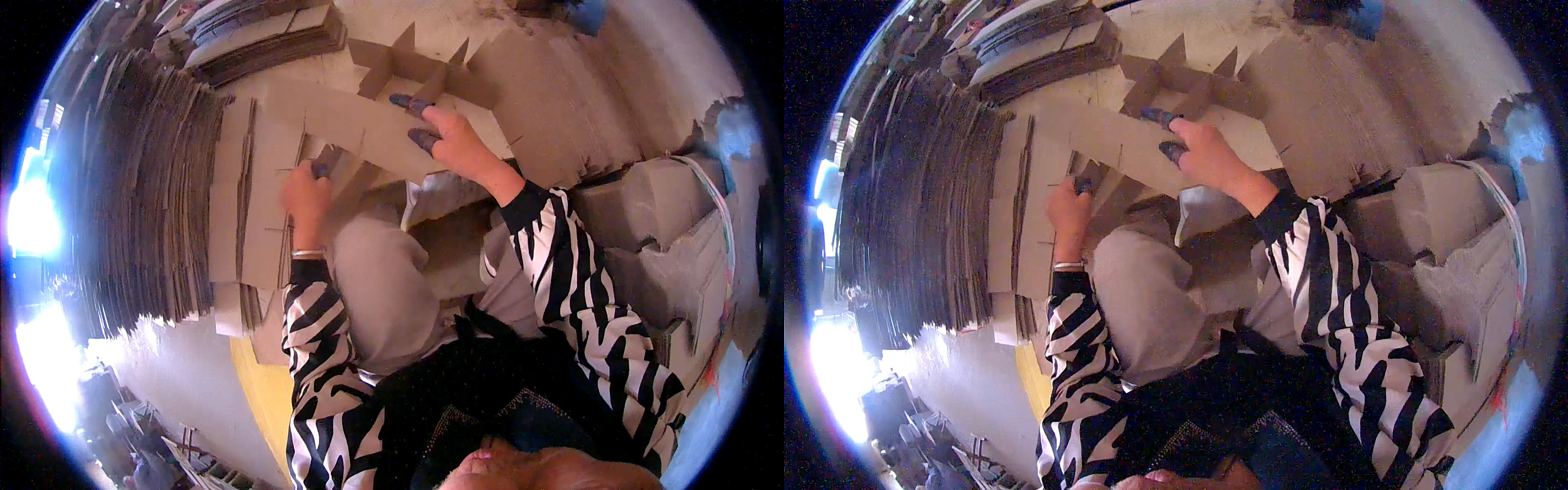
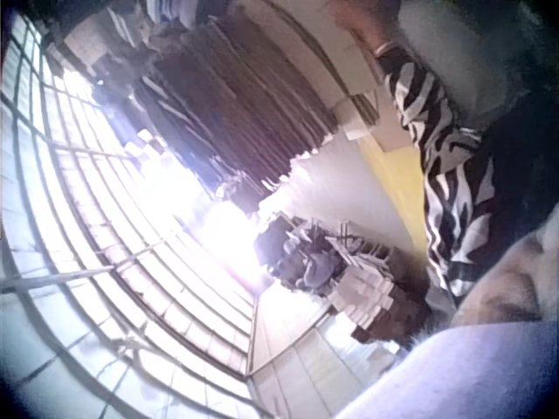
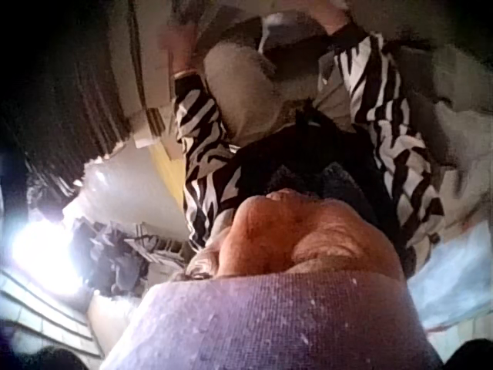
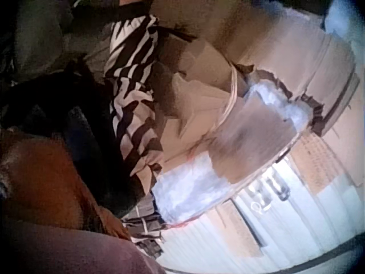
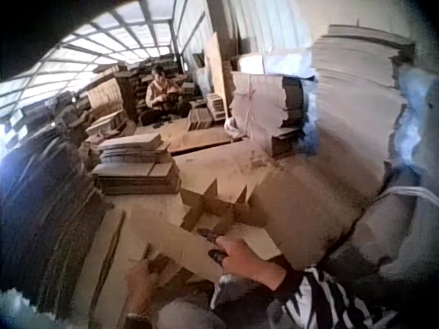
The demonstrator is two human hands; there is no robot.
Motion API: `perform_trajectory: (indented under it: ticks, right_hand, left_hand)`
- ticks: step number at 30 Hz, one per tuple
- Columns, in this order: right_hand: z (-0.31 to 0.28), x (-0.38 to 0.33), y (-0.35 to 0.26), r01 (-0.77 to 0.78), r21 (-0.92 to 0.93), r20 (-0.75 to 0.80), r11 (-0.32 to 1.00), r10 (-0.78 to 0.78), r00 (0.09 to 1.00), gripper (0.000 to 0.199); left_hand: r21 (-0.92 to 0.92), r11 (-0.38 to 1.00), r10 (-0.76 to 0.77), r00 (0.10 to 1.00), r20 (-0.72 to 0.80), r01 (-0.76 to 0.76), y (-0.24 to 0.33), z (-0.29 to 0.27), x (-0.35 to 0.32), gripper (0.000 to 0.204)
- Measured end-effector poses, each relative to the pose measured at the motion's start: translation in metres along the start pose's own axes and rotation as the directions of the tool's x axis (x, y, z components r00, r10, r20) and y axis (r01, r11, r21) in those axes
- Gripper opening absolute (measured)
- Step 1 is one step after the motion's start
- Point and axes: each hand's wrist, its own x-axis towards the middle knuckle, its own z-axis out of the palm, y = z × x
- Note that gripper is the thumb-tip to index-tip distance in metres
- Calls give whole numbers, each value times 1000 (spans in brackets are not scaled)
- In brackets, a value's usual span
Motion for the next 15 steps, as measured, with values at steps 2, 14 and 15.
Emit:
perform_trajectory:
  ticks: [2,14,15]
  right_hand:
    - [4,-1,8,1,-16,49,1000,0,999,22]
    - [27,-11,-13,250,-398,364,883,-98,926,30]
    - [24,-12,-9,217,-432,360,875,-53,931,33]
  left_hand:
    - [-7,1000,10,998,-67,-11,-1,9,1,20]
    - [142,990,8,994,-106,7,-4,9,33,16]
    - [129,991,41,989,-143,-22,6,12,36,17]
